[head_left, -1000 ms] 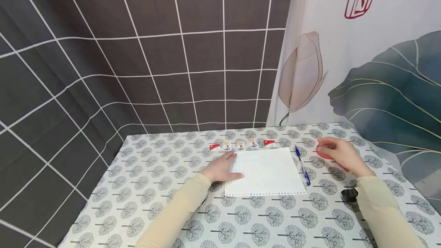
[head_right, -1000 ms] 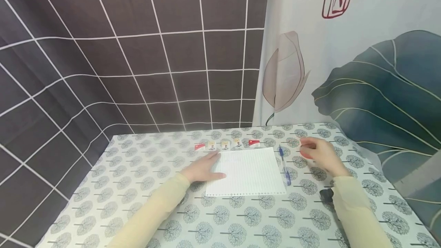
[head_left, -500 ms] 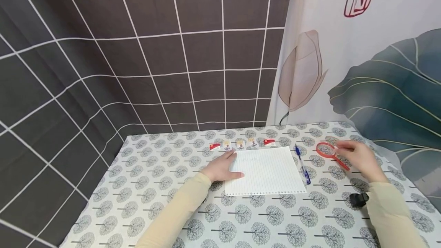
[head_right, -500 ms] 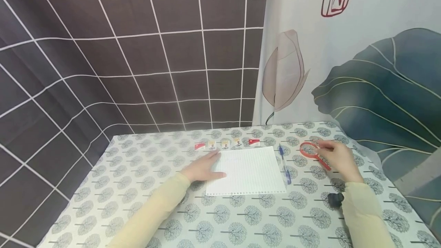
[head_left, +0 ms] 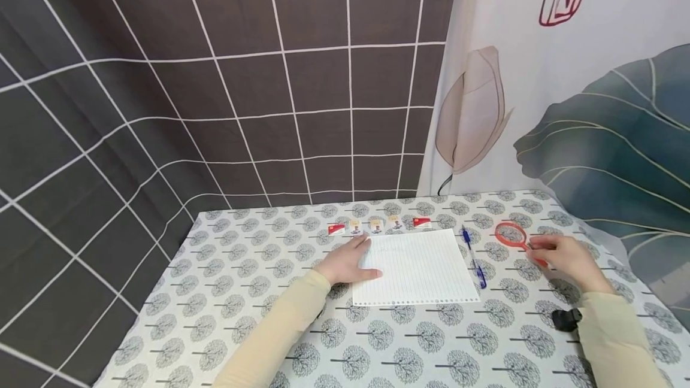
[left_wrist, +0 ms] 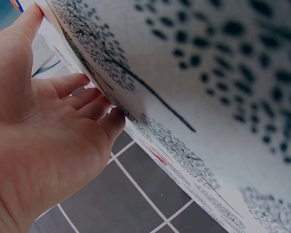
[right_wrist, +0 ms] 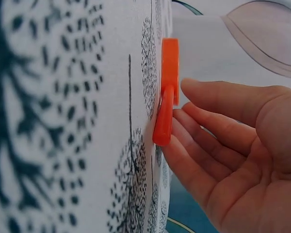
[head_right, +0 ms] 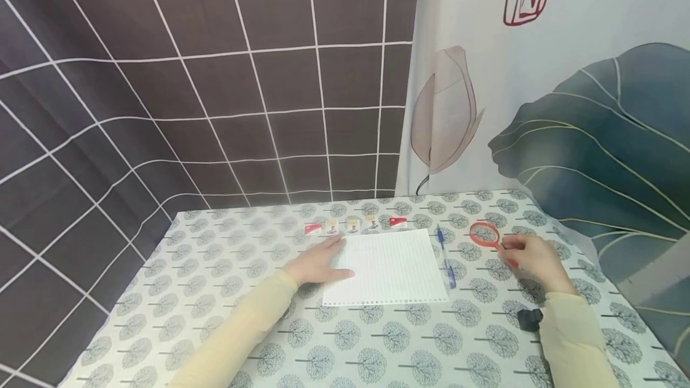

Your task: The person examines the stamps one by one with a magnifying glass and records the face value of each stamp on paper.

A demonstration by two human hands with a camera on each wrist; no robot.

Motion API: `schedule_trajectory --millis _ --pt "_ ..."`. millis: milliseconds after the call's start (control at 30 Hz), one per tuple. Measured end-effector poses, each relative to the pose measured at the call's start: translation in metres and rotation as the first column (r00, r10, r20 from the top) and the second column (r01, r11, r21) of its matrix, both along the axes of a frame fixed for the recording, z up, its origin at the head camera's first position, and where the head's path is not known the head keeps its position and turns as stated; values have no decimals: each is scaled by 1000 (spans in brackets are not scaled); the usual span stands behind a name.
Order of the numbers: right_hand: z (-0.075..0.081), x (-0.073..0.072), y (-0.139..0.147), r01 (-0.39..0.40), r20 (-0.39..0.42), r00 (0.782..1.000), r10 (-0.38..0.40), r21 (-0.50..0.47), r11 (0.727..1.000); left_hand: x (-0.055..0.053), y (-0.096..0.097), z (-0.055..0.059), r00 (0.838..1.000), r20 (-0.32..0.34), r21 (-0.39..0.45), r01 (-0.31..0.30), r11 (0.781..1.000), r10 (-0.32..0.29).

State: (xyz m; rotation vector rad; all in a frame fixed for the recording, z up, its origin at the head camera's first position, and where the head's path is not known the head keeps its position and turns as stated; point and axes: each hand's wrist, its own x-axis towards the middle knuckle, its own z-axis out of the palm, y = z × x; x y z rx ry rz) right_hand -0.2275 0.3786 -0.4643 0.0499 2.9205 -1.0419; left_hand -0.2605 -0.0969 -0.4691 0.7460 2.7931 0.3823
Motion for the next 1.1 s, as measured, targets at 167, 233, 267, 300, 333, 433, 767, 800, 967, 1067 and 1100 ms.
schedule_trajectory --millis 167,233,267,300,333,433,767,800,967,1067,1100 --pt "-3 1 -1 6 36 999 -5 -36 999 -1 0 0 1000 0 -7 2 1000 -2" --pt "-2 1 -2 5 41 999 -3 -45 999 -2 0 0 1000 -4 -17 4 1000 -4" --pt "-2 1 -2 5 44 999 -3 -51 999 -2 0 0 1000 -6 -21 4 1000 -4" --pt "-2 1 -2 5 48 999 -2 -59 998 -3 0 0 1000 -8 -25 4 1000 -5" --pt "-2 1 -3 5 51 999 -1 -65 998 -3 0 0 1000 -8 -29 5 1000 -5" --pt "-3 1 -3 10 67 998 -4 -92 996 -3 0 1 1000 -6 -33 7 999 -7" --pt "-9 -5 -2 2 117 993 18 -161 987 0 0 -1 1000 -1 -13 -4 1000 4" --pt "-9 -5 -2 0 123 992 20 -164 987 0 0 -2 1000 -1 -11 -5 1000 5" --pt "-9 -6 0 -13 134 990 36 -170 985 0 1 -3 1000 2 -11 -3 1000 3" --pt "-8 -6 1 -17 133 990 41 -173 985 0 1 -2 1000 -4 -10 1 1000 -1" --pt "-8 -7 1 -17 134 990 40 -175 984 0 1 -1 1000 -8 -10 2 1000 -2"
